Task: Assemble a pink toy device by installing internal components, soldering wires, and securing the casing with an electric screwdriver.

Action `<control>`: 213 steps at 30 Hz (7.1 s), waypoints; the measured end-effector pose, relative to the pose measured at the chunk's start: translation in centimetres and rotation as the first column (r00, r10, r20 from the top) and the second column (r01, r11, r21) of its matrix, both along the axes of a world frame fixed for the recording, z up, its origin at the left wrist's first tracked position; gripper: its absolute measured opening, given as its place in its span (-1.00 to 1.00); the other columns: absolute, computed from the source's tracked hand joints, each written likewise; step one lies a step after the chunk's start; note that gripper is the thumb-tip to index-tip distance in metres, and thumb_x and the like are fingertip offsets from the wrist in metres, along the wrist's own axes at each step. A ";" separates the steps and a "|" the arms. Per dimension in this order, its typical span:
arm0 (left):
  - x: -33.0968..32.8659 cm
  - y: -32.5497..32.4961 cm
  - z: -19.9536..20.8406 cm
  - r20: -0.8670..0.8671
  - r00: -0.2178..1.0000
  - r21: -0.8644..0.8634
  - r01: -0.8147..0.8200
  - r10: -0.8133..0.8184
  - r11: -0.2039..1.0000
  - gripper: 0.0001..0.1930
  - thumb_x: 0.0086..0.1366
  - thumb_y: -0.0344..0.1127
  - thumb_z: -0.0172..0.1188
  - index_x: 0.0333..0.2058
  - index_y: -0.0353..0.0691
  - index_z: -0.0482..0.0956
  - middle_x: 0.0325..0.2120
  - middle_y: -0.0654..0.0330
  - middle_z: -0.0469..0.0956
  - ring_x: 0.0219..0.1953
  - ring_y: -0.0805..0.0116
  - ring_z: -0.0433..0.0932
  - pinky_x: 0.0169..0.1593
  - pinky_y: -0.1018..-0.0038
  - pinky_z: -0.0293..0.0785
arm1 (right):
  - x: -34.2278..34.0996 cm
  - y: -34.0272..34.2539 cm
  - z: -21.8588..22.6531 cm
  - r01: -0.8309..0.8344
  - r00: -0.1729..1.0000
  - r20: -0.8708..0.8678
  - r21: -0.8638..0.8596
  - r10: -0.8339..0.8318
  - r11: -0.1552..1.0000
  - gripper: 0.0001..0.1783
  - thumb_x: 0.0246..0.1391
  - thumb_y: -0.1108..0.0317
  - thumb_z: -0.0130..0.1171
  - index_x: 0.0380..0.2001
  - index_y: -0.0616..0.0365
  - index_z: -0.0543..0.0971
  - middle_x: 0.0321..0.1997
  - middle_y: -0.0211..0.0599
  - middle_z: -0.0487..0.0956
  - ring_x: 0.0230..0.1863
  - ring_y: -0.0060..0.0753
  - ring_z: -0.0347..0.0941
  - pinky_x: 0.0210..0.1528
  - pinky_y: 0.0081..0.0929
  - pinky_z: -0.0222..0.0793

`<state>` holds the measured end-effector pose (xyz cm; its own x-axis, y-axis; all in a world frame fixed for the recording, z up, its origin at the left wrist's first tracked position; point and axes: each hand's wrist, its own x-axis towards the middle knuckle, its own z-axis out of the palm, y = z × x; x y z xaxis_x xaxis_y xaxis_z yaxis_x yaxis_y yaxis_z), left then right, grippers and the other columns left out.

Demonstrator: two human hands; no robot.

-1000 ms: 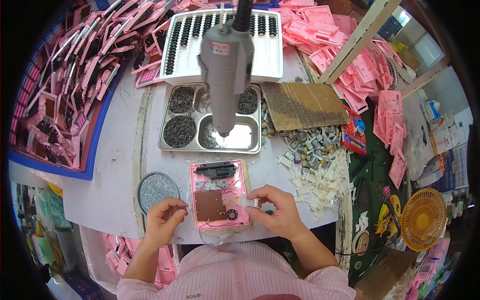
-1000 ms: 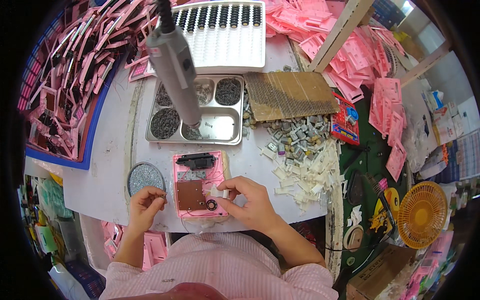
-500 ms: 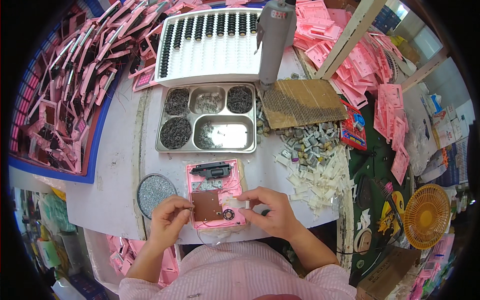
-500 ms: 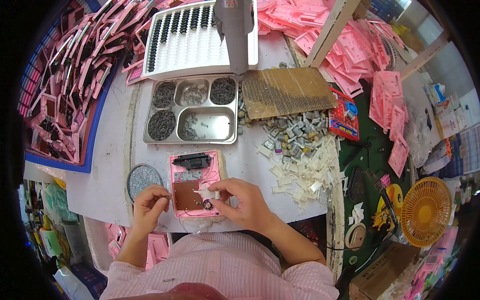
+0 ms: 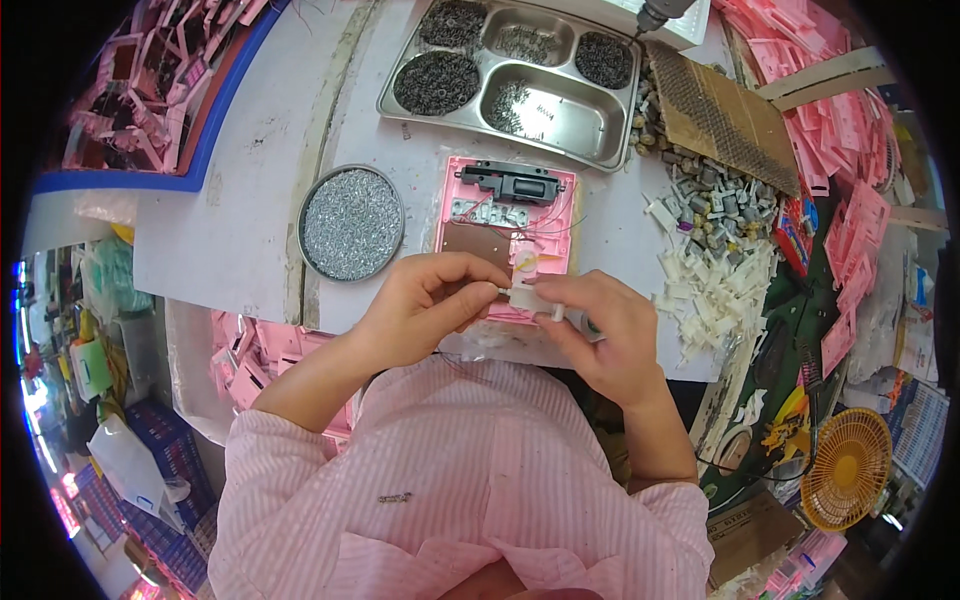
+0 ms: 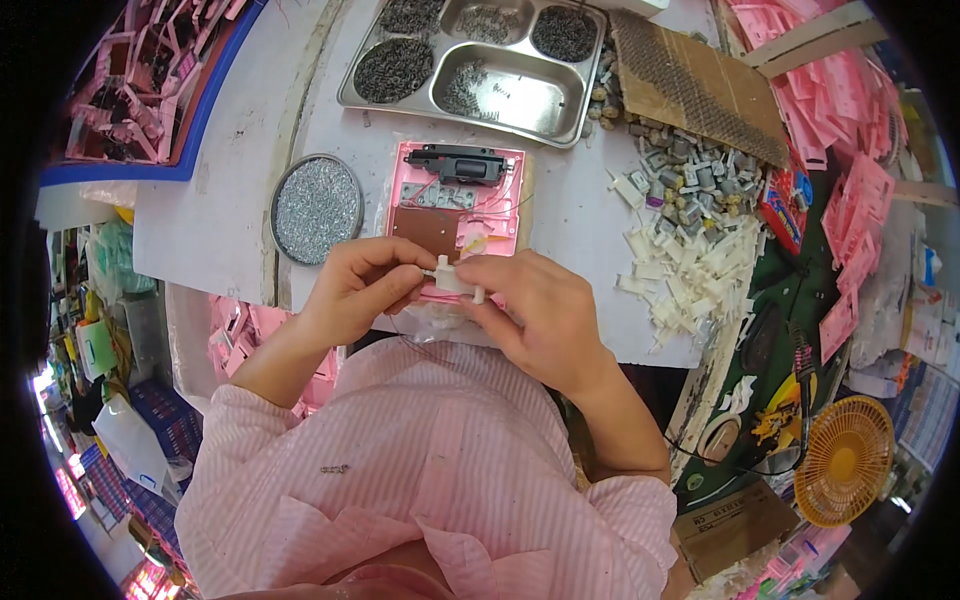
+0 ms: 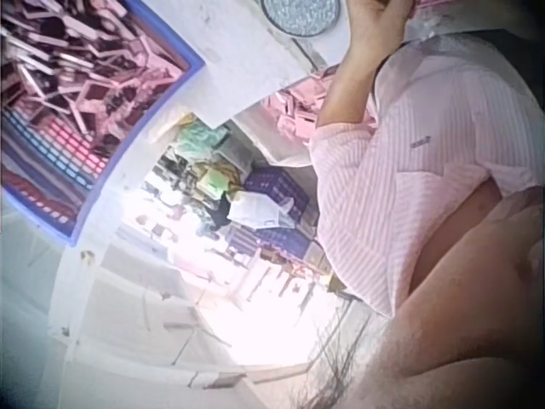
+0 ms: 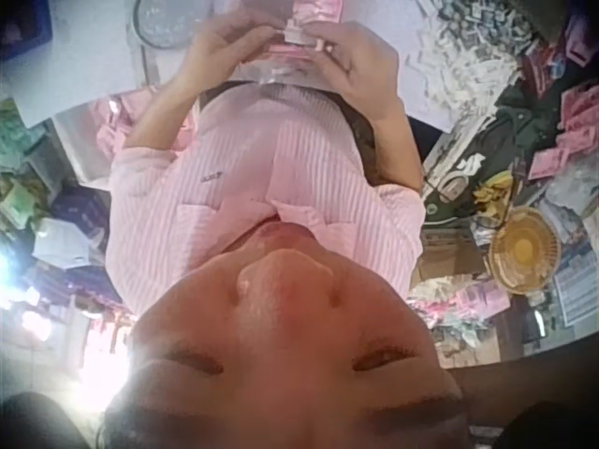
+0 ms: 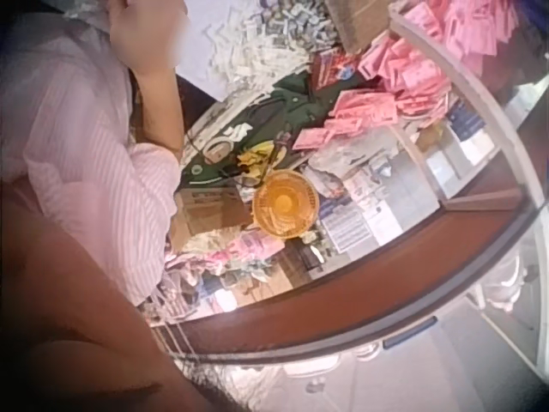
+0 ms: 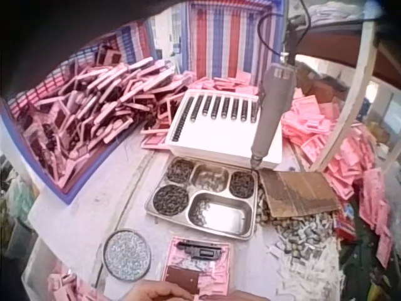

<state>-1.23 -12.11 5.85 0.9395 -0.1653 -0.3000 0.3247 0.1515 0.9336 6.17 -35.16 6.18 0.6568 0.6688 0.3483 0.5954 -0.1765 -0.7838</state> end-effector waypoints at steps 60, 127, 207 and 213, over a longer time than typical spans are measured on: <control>2.2 -1.8 -3.9 0.555 0.705 0.727 -0.154 -0.441 0.669 -0.80 0.15 -0.53 0.27 -0.23 -0.25 0.53 -0.02 0.05 0.61 -0.20 0.08 0.62 -0.20 0.32 0.57 | 12.4 -9.2 -2.8 0.733 0.671 0.676 -0.546 -0.304 0.406 -0.77 -0.11 0.31 0.37 -0.33 0.13 0.70 -0.21 -0.24 0.58 -0.05 -0.07 0.44 -0.10 -0.09 0.37; 2.4 -1.5 -0.3 0.187 0.982 0.010 -0.043 0.040 0.999 -0.85 0.31 -0.65 0.16 -0.15 -0.42 0.54 -0.26 0.16 0.59 -0.31 0.51 0.55 -0.26 0.59 0.50 | -1.0 -7.6 -3.3 0.189 0.926 -0.207 -0.469 -0.315 0.863 -0.57 -0.01 0.49 0.25 0.00 0.14 0.61 -0.52 -0.35 0.47 -0.54 -0.55 0.40 -0.40 -0.55 0.35; 3.6 0.1 -4.9 0.738 0.673 0.561 -0.579 -0.041 0.591 -0.89 0.10 -0.48 0.39 -0.39 -0.24 0.64 -0.30 0.20 0.59 -0.22 0.29 0.54 -0.11 0.40 0.39 | 5.7 1.7 -3.3 0.281 0.910 0.396 -0.375 -0.121 0.883 -0.77 -0.13 0.30 0.42 -0.33 0.08 0.71 0.12 -0.25 0.56 0.19 0.06 0.27 0.23 -0.14 0.26; 5.7 0.2 -3.6 0.584 0.808 0.490 -0.428 0.079 0.759 -0.86 0.14 -0.43 0.39 -0.39 -0.33 0.60 -0.33 0.20 0.57 -0.32 0.38 0.54 -0.25 0.49 0.45 | 4.6 2.5 -1.7 0.308 0.877 0.467 -0.369 -0.112 0.877 -0.82 -0.15 0.33 0.40 -0.40 0.10 0.71 0.13 -0.20 0.54 0.23 0.11 0.25 0.23 -0.05 0.25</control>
<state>4.47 -11.88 2.23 0.9513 0.1425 0.2735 -0.1802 -0.4630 0.8679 10.74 -32.64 4.53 0.6543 0.6759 0.3392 0.7562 -0.5881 -0.2869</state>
